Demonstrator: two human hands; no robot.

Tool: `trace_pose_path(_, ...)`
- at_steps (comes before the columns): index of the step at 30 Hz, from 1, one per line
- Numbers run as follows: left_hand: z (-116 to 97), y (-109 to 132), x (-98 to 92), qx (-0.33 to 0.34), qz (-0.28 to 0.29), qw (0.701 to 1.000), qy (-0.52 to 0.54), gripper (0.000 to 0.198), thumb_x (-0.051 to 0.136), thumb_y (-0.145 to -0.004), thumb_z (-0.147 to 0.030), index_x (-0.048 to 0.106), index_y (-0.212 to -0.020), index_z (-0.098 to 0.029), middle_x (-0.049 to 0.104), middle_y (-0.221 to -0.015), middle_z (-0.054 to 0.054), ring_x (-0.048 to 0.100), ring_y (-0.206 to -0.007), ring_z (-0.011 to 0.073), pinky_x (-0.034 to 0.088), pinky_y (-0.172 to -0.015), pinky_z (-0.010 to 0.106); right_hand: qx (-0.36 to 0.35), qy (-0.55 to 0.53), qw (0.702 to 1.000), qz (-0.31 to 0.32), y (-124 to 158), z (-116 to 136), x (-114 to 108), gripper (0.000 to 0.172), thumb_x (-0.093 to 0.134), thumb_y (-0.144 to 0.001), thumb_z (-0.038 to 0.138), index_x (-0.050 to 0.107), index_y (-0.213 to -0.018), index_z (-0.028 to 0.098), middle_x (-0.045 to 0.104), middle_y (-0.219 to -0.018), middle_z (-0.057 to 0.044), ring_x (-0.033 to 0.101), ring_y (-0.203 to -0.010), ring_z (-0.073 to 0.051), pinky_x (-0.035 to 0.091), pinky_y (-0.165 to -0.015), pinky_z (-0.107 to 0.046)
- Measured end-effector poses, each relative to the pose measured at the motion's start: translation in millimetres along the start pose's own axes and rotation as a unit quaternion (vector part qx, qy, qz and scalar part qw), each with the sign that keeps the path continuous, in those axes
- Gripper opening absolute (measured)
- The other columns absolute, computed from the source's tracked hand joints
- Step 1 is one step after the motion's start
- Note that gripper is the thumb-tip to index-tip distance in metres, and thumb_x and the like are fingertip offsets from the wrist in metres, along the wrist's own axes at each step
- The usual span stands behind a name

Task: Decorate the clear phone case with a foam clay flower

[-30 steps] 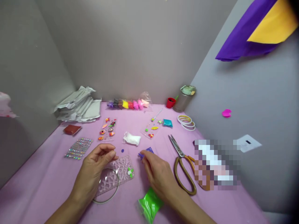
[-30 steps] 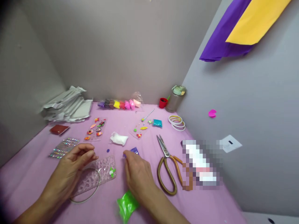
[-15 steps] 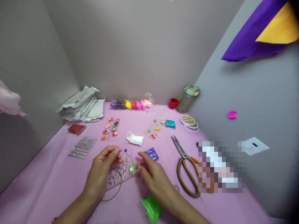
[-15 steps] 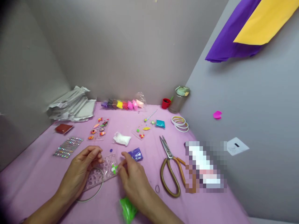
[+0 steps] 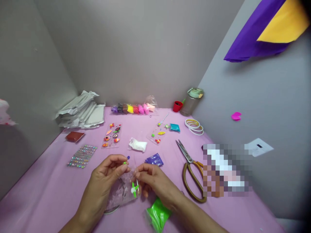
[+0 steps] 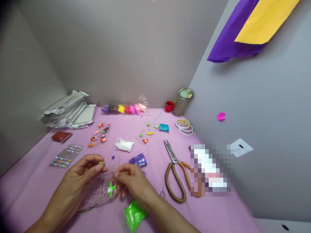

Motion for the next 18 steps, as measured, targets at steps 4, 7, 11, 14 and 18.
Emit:
trace_pose_path(4, -4, 4, -0.8, 0.031, 0.011, 0.999, -0.034, 0.012, 0.083, -0.074, -0.031, 0.073, -0.078, -0.025, 0.065, -0.079, -0.004, 0.063, -0.075, 0.0135, 0.050, -0.068, 0.017, -0.025, -0.022, 0.999, -0.019, 7, 12, -2, 0.018, 0.071, -0.077, 0.031, 0.062, -0.077, 0.016, 0.063, -0.067, 0.002, 0.051, -0.047, -0.006, 0.041, -0.045, -0.016)
trace_pose_path(7, -9, 8, 0.1, 0.059, 0.023, 0.995, -0.080, 0.010, 0.081, -0.075, -0.033, 0.073, -0.076, -0.027, 0.066, -0.080, -0.002, 0.063, -0.076, 0.0153, 0.050, -0.067, 0.017, -0.058, -0.047, 0.997, -0.036, 12, 21, -6, 0.020, 0.073, -0.079, 0.033, 0.063, -0.080, 0.015, 0.063, -0.068, 0.002, 0.053, -0.051, -0.007, 0.042, -0.048, -0.017)
trace_pose_path(11, -12, 13, 1.4, 0.081, 0.025, 0.988, -0.127, 0.009, 0.080, -0.075, -0.035, 0.075, -0.080, -0.029, 0.070, -0.085, -0.001, 0.065, -0.080, 0.0172, 0.053, -0.071, 0.018, -0.082, -0.062, 0.994, -0.045, 16, 26, -10, 0.026, 0.077, -0.079, 0.036, 0.062, -0.082, 0.015, 0.067, -0.073, 0.000, 0.054, -0.053, -0.007, 0.043, -0.050, -0.017)
trace_pose_path(14, -12, 14, 1.0, 0.082, 0.024, 0.989, -0.122, 0.009, 0.081, -0.075, -0.034, 0.075, -0.082, -0.031, 0.070, -0.084, -0.001, 0.066, -0.079, 0.0167, 0.053, -0.071, 0.018, -0.092, -0.071, 0.992, -0.042, 18, 26, -11, 0.026, 0.077, -0.080, 0.037, 0.062, -0.083, 0.015, 0.069, -0.073, 0.000, 0.054, -0.054, -0.008, 0.043, -0.050, -0.017)
trace_pose_path(18, -13, 15, 1.5, 0.092, 0.031, 0.986, -0.132, 0.005, 0.079, -0.076, -0.032, 0.075, -0.078, -0.031, 0.068, -0.081, -0.002, 0.064, -0.077, 0.0157, 0.052, -0.070, 0.017, -0.105, -0.078, 0.991, -0.036, 19, 27, -11, 0.022, 0.075, -0.082, 0.034, 0.062, -0.083, 0.016, 0.073, -0.081, -0.003, 0.055, -0.056, -0.008, 0.044, -0.052, -0.018)
Point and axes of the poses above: each hand's wrist, its own y-axis away from the middle knuckle, its own x-axis out of the palm, z = x × y, the point moved 2 cm from there along -y, towards the middle knuckle
